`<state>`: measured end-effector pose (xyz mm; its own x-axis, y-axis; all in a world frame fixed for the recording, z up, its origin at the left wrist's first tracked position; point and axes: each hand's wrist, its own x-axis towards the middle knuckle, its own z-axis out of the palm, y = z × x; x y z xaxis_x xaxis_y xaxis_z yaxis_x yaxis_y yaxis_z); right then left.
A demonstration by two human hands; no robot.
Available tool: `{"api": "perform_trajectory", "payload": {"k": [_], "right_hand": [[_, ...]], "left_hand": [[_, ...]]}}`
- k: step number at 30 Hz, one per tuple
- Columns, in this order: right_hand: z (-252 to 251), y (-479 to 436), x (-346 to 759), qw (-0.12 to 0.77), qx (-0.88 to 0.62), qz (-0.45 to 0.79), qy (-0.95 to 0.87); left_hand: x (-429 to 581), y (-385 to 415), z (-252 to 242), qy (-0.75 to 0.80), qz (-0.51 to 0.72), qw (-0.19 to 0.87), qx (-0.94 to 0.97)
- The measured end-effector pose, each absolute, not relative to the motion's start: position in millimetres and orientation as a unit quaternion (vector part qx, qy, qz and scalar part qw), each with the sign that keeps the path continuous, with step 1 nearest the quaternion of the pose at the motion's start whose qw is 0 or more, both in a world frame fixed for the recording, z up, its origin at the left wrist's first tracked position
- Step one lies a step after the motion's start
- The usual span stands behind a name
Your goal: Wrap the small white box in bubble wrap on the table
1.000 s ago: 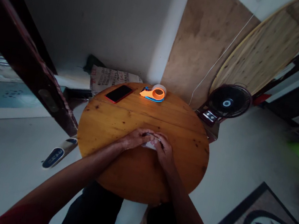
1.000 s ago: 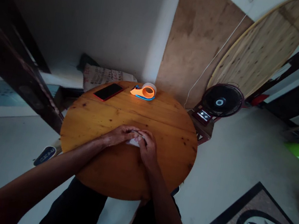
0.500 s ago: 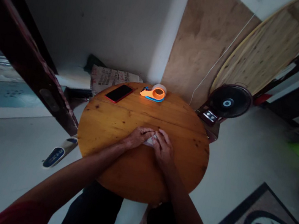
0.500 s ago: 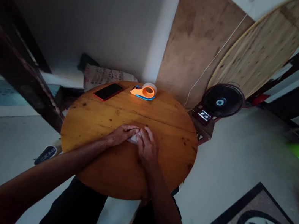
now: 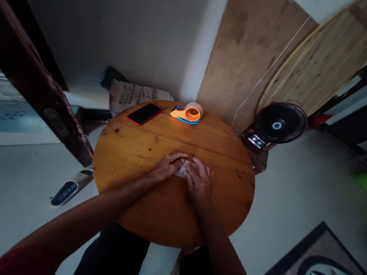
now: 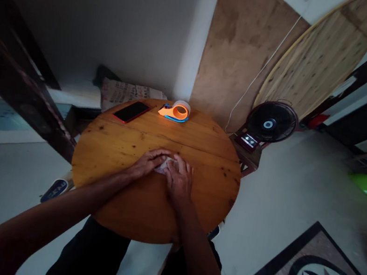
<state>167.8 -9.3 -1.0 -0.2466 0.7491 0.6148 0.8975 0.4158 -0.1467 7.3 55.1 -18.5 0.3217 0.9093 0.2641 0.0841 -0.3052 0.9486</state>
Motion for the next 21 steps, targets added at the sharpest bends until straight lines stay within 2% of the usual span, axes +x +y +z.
{"api": "perform_trajectory", "payload": {"k": [11, 16, 21], "right_hand": [[-5.8, -6.4, 168.9, 0.344, -0.537, -0.068, -0.767], [-6.7, -5.4, 168.8, 0.395, -0.547, -0.006, -0.738], [-3.6, -5.9, 167.3, 0.347, -0.571, -0.014, -0.744]], "left_hand": [[3.1, 52.2, -12.9, 0.288, 0.467, 0.271, 0.791], [5.4, 50.8, -16.1, 0.308, 0.470, 0.254, 0.787], [6.6, 51.6, -19.2, 0.317, 0.467, 0.257, 0.785]]}}
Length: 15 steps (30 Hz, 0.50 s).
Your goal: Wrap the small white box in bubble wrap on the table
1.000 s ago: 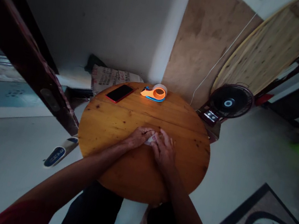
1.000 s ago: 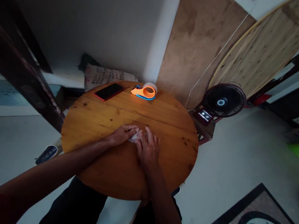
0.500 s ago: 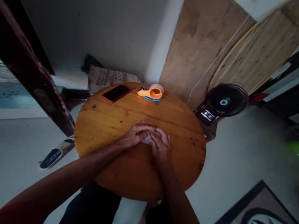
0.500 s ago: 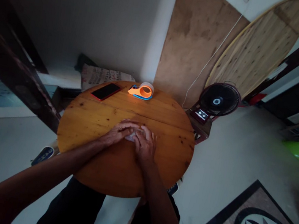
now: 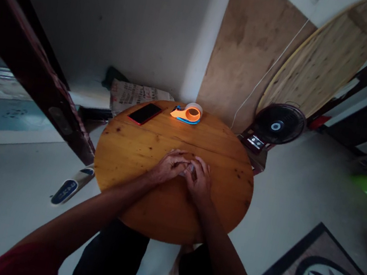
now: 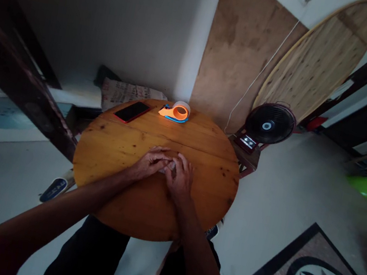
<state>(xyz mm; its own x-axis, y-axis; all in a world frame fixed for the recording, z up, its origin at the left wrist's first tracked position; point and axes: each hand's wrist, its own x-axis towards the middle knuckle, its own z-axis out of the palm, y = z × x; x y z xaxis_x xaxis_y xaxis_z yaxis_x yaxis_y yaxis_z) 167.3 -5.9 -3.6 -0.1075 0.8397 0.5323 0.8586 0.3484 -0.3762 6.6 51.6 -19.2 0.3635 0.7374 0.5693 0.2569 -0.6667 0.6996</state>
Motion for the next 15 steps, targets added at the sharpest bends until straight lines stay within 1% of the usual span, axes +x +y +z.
{"api": "perform_trajectory", "payload": {"k": [4, 7, 11, 15], "right_hand": [[1.2, -9.3, 164.6, 0.313, -0.585, -0.025, -0.748], [2.4, -11.2, 163.5, 0.303, -0.587, -0.035, -0.750], [1.5, -11.3, 163.6, 0.308, -0.582, -0.031, -0.752], [1.8, -11.7, 164.0, 0.329, -0.580, -0.014, -0.745]], "left_hand": [[6.9, 51.0, -19.7, 0.313, 0.476, 0.266, 0.778], [6.1, 48.3, -18.0, 0.307, 0.487, 0.271, 0.772], [2.5, 44.0, -11.3, 0.305, 0.504, 0.283, 0.757], [-3.0, 44.7, -4.2, 0.371, 0.532, 0.331, 0.686]]}}
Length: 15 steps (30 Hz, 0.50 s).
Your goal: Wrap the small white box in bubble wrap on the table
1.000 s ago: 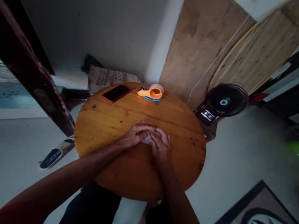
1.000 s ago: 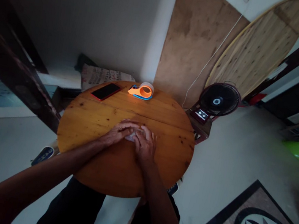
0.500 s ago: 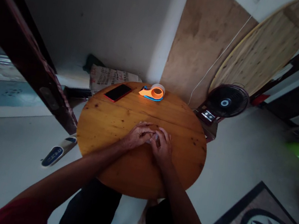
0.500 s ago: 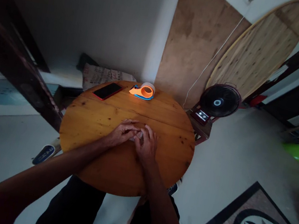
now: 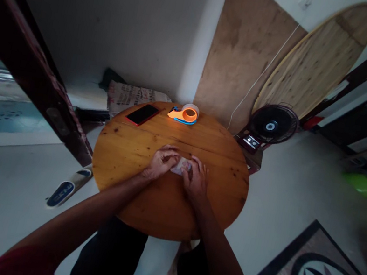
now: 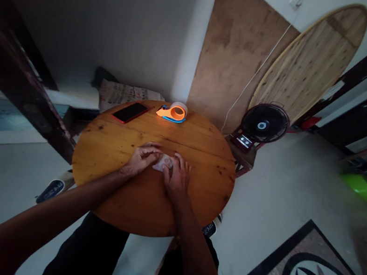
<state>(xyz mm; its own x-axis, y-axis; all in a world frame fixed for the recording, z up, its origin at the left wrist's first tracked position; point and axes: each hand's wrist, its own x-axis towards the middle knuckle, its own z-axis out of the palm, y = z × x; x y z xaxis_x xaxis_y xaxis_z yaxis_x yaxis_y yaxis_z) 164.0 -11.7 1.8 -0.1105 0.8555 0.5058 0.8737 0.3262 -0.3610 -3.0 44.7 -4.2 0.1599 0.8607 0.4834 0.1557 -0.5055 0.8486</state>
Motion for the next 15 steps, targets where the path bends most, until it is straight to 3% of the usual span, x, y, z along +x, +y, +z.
{"api": "perform_trajectory", "payload": {"k": [15], "right_hand": [[2.3, -12.8, 168.0, 0.403, -0.545, 0.022, -0.734]], "left_hand": [[-5.6, 53.3, -5.2, 0.400, 0.554, 0.355, 0.638]]}}
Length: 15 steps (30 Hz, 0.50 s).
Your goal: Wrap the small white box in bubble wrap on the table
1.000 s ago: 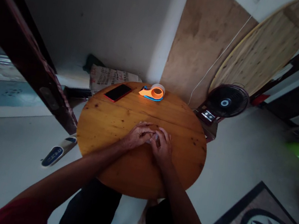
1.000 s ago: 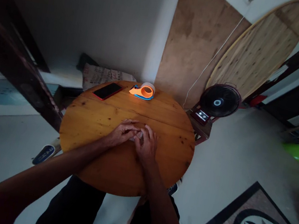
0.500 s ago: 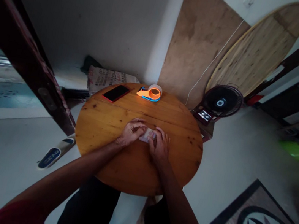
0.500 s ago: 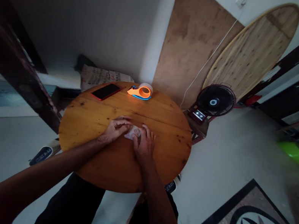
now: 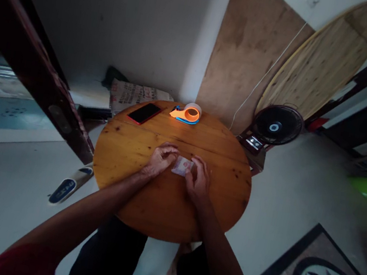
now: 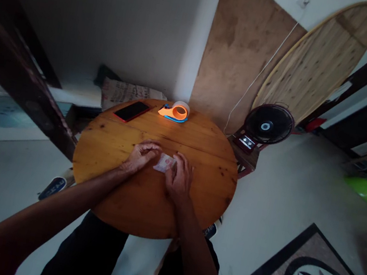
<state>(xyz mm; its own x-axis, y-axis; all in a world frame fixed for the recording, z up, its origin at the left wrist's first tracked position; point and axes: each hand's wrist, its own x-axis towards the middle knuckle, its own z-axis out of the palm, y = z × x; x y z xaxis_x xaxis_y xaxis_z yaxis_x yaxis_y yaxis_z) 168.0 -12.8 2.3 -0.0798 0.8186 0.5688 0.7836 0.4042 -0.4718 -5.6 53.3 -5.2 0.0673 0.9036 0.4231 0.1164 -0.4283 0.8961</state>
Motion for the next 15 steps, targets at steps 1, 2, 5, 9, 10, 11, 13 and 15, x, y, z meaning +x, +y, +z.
{"api": "perform_trajectory", "payload": {"k": [1, 2, 5, 9, 10, 11, 13, 15], "right_hand": [[2.1, -12.5, 168.2, 0.405, -0.540, 0.022, -0.737], [2.0, -12.1, 168.3, 0.406, -0.535, 0.022, -0.741], [1.8, -11.2, 168.1, 0.402, -0.527, 0.021, -0.749], [1.8, -11.5, 167.7, 0.391, -0.532, 0.021, -0.751], [2.0, -11.6, 167.8, 0.392, -0.533, 0.023, -0.750], [2.1, -11.7, 168.0, 0.394, -0.532, 0.024, -0.749], [2.4, -11.5, 168.6, 0.401, -0.528, 0.024, -0.749], [2.7, -10.7, 169.0, 0.407, -0.521, 0.024, -0.750]], "left_hand": [[-6.2, 54.0, -5.7, 0.403, 0.557, 0.352, 0.635], [-6.8, 54.8, -6.3, 0.406, 0.560, 0.350, 0.632], [-7.7, 57.0, -8.5, 0.410, 0.564, 0.348, 0.627], [-7.6, 58.6, -10.7, 0.415, 0.564, 0.346, 0.624], [-7.5, 58.7, -11.1, 0.415, 0.566, 0.344, 0.623], [-7.4, 58.7, -11.4, 0.415, 0.569, 0.341, 0.623], [-7.1, 59.0, -12.0, 0.414, 0.572, 0.336, 0.624], [-6.8, 59.7, -12.6, 0.413, 0.573, 0.332, 0.624]]}}
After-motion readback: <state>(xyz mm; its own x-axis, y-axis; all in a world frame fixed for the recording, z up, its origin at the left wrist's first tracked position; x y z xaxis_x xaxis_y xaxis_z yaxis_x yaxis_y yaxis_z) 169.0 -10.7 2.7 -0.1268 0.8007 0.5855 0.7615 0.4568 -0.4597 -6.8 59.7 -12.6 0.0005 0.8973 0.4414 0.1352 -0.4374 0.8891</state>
